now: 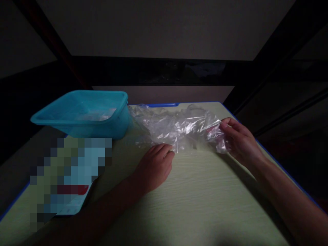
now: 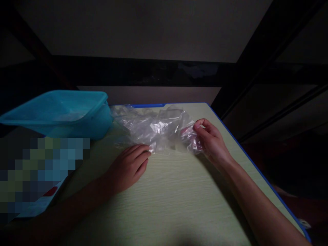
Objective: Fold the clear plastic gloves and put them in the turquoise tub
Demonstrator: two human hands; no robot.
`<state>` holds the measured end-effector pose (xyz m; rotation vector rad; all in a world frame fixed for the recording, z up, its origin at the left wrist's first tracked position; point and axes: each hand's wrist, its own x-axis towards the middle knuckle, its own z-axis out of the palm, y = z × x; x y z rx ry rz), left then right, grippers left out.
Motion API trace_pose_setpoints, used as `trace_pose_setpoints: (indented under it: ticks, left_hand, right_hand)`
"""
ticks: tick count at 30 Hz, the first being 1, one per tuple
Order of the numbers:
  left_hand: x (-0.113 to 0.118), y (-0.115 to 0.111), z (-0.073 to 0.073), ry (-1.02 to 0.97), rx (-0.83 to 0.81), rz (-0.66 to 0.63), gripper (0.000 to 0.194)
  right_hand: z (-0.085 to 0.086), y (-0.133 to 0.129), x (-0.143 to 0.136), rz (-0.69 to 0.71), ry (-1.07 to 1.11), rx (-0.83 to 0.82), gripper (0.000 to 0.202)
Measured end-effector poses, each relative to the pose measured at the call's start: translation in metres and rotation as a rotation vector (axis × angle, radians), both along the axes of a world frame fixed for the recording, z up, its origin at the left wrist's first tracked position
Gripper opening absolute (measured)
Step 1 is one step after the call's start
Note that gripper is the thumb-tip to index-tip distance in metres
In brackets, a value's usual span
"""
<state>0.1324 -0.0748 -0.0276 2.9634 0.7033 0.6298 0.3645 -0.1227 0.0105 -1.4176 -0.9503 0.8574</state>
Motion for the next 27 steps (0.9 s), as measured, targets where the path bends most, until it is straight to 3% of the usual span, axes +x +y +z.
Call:
trace_pose_setpoints:
  ticks: [8,18,27]
  left_hand:
    - [-0.001,0.0,-0.001,0.063,-0.001,0.014,0.022]
    - [0.0,0.0,0.0,0.043,0.015,-0.008,0.022]
    - [0.003,0.001,-0.002,0.047,0.012,0.01,0.018]
  right_hand:
    - [-0.023,0.004,-0.011,0.191,0.031,-0.117,0.034]
    - [-0.03,0.008,-0.012,0.196,0.002,-0.045,0.036]
    - [-0.033,0.012,-0.009,0.226,-0.158,-0.017,0.032]
